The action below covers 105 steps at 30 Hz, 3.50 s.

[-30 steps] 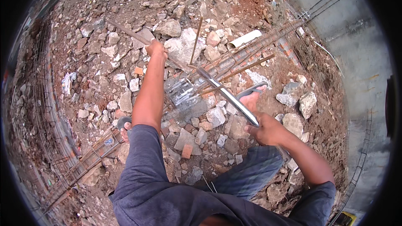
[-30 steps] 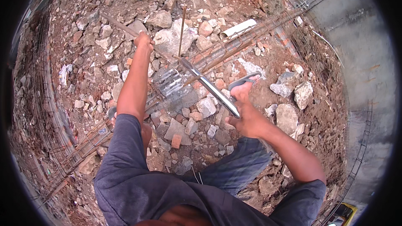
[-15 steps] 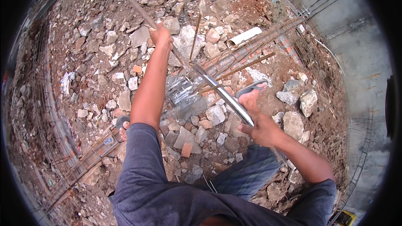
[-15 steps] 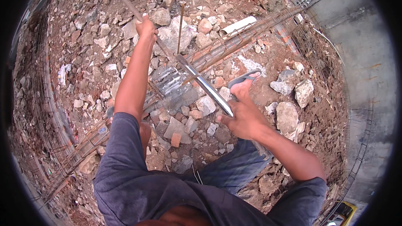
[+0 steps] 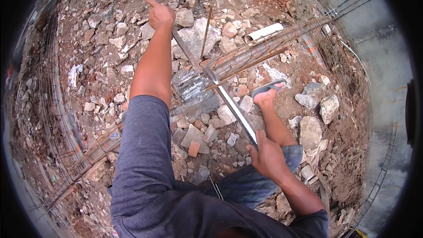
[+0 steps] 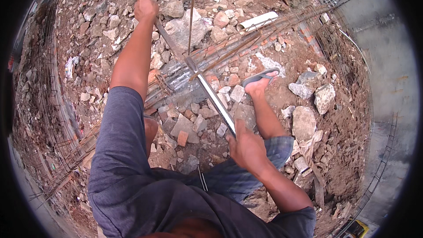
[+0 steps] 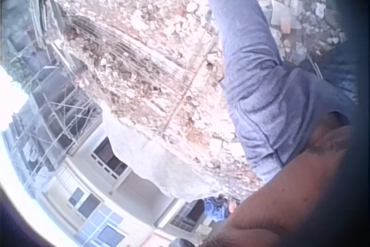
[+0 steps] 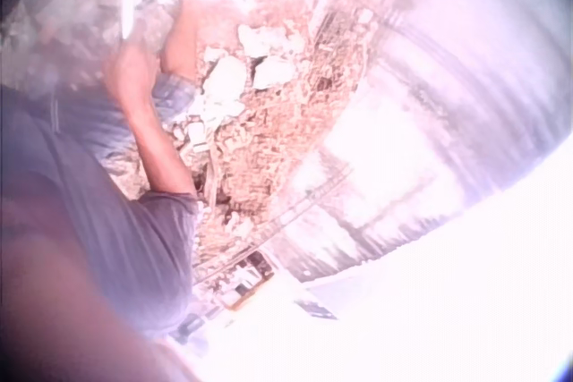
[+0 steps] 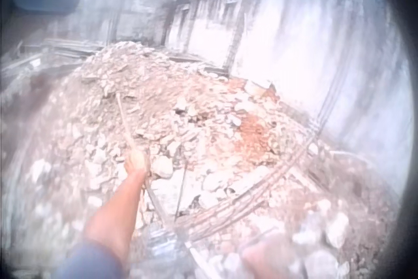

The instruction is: The person uses a metal bar to bend and secure rebar ties on a rebar cage at a construction site. The person repeatedly twists the bar to tighten the wire ties around intersecting rebar rods, then moves to adjacent tie points to continue securing the cage.

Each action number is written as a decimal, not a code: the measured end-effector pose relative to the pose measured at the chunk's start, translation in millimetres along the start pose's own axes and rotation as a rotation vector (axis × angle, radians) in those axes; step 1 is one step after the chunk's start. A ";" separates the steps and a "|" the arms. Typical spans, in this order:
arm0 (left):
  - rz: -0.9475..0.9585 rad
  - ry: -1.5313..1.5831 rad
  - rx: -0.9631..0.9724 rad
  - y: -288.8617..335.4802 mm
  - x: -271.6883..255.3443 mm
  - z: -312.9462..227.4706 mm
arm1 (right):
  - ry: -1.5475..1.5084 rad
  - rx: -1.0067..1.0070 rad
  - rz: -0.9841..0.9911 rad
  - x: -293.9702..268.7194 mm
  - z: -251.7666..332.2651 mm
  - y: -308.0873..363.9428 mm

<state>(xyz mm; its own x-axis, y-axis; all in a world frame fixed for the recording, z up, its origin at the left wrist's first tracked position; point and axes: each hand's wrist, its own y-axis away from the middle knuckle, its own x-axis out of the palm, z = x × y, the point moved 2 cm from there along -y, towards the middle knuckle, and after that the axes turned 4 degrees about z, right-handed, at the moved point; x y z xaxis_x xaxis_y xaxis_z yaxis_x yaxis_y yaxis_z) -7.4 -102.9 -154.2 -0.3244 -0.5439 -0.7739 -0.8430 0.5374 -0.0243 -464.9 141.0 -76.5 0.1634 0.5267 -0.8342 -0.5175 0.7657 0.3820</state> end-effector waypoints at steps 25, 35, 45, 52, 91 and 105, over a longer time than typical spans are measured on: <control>-0.010 -0.467 0.361 -51.2 53.4 -19.8 | -0.089 -0.022 -0.135 120.0 -128.7 1.6; -0.291 -0.687 0.685 -98.2 8.4 58.8 | -0.387 -0.018 -0.272 292.7 -110.6 -96.6; 0.000 -0.145 0.033 -13.2 -22.1 -5.6 | -0.372 -0.001 -0.391 268.5 -149.3 -129.9; -0.018 -0.101 0.049 -30.6 -19.2 0.9 | -0.487 0.032 -0.575 329.1 -119.3 -168.6; 0.047 1.050 0.221 -30.4 -116.9 155.1 | -0.858 -0.540 -0.575 -60.4 48.5 30.3; 0.077 0.942 -0.005 -27.4 -61.5 209.2 | -0.696 -0.741 -0.220 -157.7 349.7 -218.8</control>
<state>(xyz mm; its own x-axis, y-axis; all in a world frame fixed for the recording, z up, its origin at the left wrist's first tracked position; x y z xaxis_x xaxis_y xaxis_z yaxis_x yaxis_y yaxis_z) 125.4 50.6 -238.3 -0.5905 -0.8051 0.0562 -0.8059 0.5919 0.0103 -83.7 19.6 110.6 0.6436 0.6795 -0.3522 -0.7653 0.5760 -0.2873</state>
